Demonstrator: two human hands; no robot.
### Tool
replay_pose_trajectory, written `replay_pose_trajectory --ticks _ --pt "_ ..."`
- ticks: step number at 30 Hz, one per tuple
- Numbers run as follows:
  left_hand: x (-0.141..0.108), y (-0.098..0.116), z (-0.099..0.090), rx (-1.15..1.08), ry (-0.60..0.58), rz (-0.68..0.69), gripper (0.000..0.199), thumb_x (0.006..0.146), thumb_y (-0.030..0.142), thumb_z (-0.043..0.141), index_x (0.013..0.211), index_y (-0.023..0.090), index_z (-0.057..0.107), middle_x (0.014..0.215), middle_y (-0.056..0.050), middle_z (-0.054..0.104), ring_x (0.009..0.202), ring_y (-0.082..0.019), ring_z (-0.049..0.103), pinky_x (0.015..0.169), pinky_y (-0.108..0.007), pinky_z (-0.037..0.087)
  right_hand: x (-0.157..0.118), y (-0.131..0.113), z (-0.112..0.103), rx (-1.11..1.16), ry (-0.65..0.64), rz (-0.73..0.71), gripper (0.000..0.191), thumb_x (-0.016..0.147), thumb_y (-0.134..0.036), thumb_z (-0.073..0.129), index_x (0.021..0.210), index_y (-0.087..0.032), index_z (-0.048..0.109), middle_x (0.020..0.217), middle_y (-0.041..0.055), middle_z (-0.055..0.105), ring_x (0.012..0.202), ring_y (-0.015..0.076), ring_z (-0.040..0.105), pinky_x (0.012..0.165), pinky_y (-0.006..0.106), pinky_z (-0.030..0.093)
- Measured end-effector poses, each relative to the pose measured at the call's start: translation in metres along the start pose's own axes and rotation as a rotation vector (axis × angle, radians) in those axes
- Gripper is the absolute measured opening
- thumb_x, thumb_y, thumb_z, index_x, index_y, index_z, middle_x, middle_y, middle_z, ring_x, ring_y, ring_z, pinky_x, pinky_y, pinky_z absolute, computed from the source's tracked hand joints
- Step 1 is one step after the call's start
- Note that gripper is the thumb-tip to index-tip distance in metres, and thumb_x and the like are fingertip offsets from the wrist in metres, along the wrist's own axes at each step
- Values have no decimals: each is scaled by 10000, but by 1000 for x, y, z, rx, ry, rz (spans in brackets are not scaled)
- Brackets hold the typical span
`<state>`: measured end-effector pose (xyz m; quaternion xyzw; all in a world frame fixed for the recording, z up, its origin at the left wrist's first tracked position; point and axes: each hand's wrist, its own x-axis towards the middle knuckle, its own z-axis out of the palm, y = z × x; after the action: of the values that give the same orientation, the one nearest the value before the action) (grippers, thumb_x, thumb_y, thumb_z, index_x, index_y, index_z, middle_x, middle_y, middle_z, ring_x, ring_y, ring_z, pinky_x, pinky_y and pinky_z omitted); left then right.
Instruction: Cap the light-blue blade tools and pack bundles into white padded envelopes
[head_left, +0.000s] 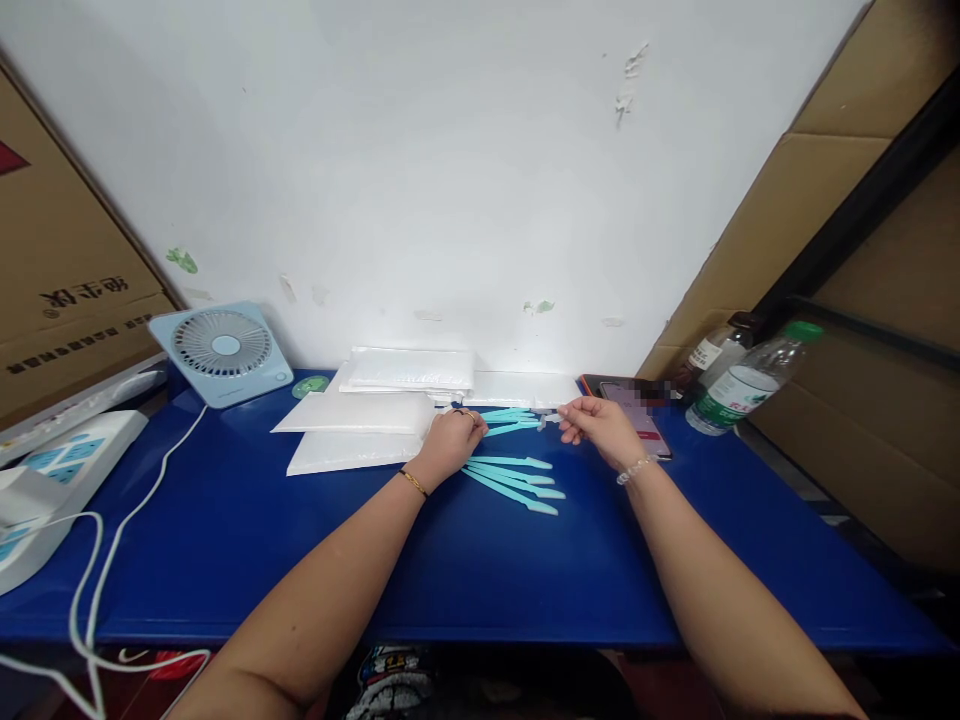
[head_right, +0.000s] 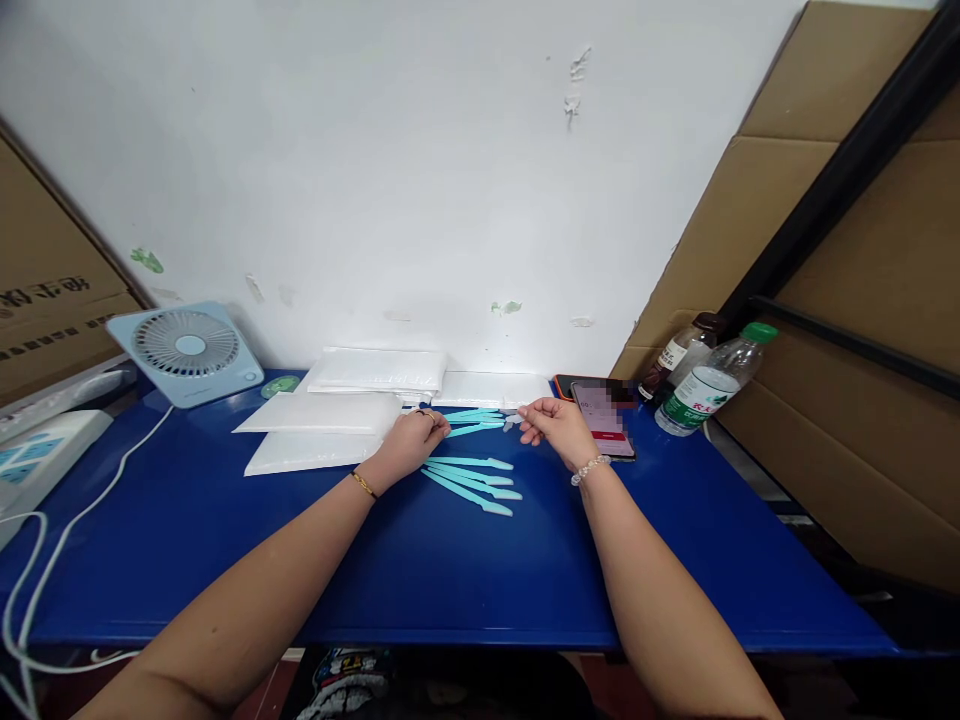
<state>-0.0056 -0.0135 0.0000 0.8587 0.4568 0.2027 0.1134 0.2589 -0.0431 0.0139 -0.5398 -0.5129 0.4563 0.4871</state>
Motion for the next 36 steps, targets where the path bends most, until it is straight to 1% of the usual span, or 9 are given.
replay_pose_trajectory --ticks 12,18,23,25,27,30,32,33,36 --pt "-1 4 -2 -96 13 6 227 898 297 431 811 192 613 828 -26 663 780 -166 592 689 -261 420 0 5 9 32 -59 -23 375 649 -479 757 726 -146 601 625 33 666 495 127 628 435 207 461" --pt "-1 4 -2 -113 16 -4 224 894 302 432 815 193 611 819 -21 661 768 -165 591 684 -265 418 1 5 7 46 3 -44 386 646 -491 754 724 -147 596 627 40 668 494 126 627 431 202 458" --pt "-3 5 -4 -153 -7 17 240 894 310 422 833 190 621 814 -23 654 768 -158 592 683 -257 429 -5 2 17 25 -114 -12 409 643 -513 743 728 -152 570 638 36 665 505 133 632 448 209 460" --pt "-5 6 -5 -171 -47 38 251 891 319 423 838 190 632 845 -25 664 777 -156 595 691 -254 434 -7 1 17 -55 -201 10 392 683 -521 706 732 -158 565 647 37 666 507 138 628 456 220 454" --pt "-6 7 -6 -185 -120 54 257 883 336 438 825 195 645 864 -21 675 770 -154 599 687 -251 438 -7 3 14 -246 -236 -15 357 757 -516 632 732 -163 587 657 35 665 486 129 600 474 237 446" --pt "-7 9 -7 -142 -176 67 250 872 354 470 822 202 663 849 -22 678 785 -163 600 720 -266 444 0 10 7 -634 -102 -228 248 838 -398 555 784 -181 661 757 43 661 602 151 607 611 277 469" --pt "-5 10 -6 -60 -106 73 220 869 340 494 907 208 666 922 -38 670 892 -187 586 805 -295 435 5 16 4 -820 -47 -370 154 834 -262 555 892 -205 686 875 58 641 766 180 617 736 295 465" --pt "-4 10 -4 -11 -53 71 219 869 326 503 981 215 656 992 -48 658 968 -203 563 853 -314 421 8 19 3 -878 -56 -407 169 824 -205 553 930 -213 684 917 64 625 822 187 610 775 297 456" --pt "-1 8 3 108 45 48 303 873 291 509 1164 245 581 1181 -60 585 1128 -237 470 932 -365 373 11 24 2 -973 -119 -404 164 813 -154 548 906 -214 669 932 64 589 831 179 597 795 290 443"
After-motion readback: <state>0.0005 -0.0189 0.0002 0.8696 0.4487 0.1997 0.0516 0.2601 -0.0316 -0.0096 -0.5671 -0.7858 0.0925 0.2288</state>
